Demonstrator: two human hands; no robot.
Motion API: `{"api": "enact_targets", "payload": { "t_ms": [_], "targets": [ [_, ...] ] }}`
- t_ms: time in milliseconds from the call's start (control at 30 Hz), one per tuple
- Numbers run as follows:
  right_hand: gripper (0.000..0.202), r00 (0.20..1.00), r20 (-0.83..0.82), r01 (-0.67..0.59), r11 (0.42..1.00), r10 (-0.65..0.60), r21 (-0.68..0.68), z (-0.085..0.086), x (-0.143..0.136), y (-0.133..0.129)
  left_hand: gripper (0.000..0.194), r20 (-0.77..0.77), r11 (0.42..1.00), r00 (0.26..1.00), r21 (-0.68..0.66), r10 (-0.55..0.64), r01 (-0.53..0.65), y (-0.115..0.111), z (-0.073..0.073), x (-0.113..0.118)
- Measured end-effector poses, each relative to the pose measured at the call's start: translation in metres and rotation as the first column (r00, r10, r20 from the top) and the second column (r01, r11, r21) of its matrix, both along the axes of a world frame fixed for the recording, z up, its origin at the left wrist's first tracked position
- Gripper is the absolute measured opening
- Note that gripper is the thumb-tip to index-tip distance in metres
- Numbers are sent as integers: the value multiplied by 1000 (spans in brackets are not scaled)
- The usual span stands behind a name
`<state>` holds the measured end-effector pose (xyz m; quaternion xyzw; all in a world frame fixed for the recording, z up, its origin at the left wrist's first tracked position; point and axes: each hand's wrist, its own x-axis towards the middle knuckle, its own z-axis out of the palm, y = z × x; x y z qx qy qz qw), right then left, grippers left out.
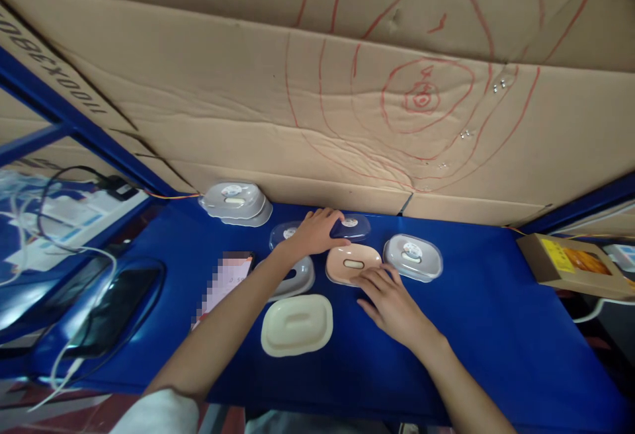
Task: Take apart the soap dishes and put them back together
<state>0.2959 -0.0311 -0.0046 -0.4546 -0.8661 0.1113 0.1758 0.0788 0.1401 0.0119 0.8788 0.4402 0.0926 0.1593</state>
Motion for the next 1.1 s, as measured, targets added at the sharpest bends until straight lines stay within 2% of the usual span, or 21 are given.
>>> {"api": "enact_targets", "payload": {
  "t_ms": [100,167,233,300,333,400,500,600,733,933,1100],
  "targets": [
    [35,999,-26,-20,1000,20,1,-1,2,1,49,13,999,1000,-20,-27,27,-6,3,0],
    [36,999,-46,-27,1000,27,5,-1,3,2,54,34,998,998,-19,-54,55,-19,10,-1],
    [33,997,-67,-28,1000,29,8,-1,3,3,67,55,991,990,-41,-127,129,-39,17,-1],
    [29,995,-92,-27,1000,27,10,1,4,3,89,73,968,973,-103,-220,227,-58,22,0],
    [27,994,-105,-26,1000,27,11,2,5,3,92,97,954,964,-145,-249,261,-66,23,0],
    [26,991,-129,-27,1000,29,13,6,6,3,85,167,930,952,-225,-257,291,-76,25,2],
    [27,988,-153,26,998,-17,53,10,10,2,69,235,921,954,-297,-187,254,-77,28,2],
    [42,980,-166,138,980,-114,143,10,13,2,71,301,911,951,-368,-73,186,-71,34,0],
    [49,985,-139,130,963,-99,237,7,11,4,46,365,845,931,-495,-6,200,-69,38,-2],
    [49,983,-166,143,888,-77,438,1,9,4,50,404,744,910,-636,96,204,-71,38,2],
    [38,974,-176,208,861,-141,464,-2,8,3,46,411,733,896,-659,167,166,-72,39,8]
  ]
}}
